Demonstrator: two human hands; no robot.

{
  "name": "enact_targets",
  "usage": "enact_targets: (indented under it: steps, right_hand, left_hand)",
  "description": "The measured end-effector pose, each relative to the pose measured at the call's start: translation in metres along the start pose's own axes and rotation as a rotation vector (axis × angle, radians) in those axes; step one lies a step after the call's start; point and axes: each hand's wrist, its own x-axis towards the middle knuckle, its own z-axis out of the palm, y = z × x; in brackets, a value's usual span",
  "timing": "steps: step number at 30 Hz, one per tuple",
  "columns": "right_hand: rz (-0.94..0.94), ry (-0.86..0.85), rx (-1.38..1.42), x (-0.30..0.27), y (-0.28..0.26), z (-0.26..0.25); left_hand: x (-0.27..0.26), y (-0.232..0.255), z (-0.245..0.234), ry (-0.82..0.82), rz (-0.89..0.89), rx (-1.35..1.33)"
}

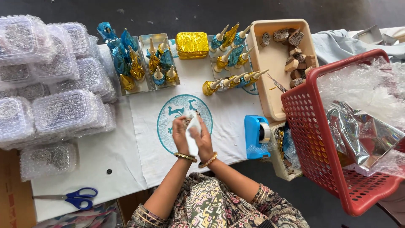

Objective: The person sits at a table and wraps small, round decorative items with a white cloth. They then place the wrapped items into small plastic containers and cover them with bubble wrap. The person also handles bubble wrap and plastic containers throughout the process.

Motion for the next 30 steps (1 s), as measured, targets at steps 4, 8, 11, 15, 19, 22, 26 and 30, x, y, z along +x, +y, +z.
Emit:
enact_targets:
  steps: [4, 8, 11, 15, 19, 22, 26, 30]
  right_hand:
    - [0.112, -0.032, 0.213, 0.030, -0.036, -0.010]
    - [0.178, -0.069, 0.359, 0.039, -0.011, -0.021]
    - [0.155, -0.047, 0.321, 0.028, 0.016, -0.013]
    - [0.104, -0.089, 0.217, 0.016, 0.001, 0.010]
    - [0.089, -0.117, 0.169, 0.004, 0.005, 0.019]
    - [0.102, -0.096, 0.175, -0.008, 0.028, 0.022]
    - [0.137, -0.031, 0.207, -0.010, 0.041, 0.024]
    - [0.191, 0.037, 0.300, 0.017, 0.031, -0.003]
  left_hand:
    - [-0.007, 0.006, 0.008, -0.205, -0.016, 0.039]
    - [-0.013, 0.015, 0.015, -0.273, 0.137, 0.114]
    - [-0.016, 0.009, 0.005, -0.154, 0.201, 0.135]
    - [-0.013, 0.011, -0.006, -0.017, 0.358, 0.201]
    - [-0.012, 0.027, -0.010, -0.012, 0.363, 0.177]
    - [-0.005, 0.040, -0.014, 0.030, 0.403, 0.231]
    - [0.005, 0.059, -0.022, -0.068, 0.363, 0.353]
    - [0.008, 0.068, -0.028, -0.375, 0.182, 0.390]
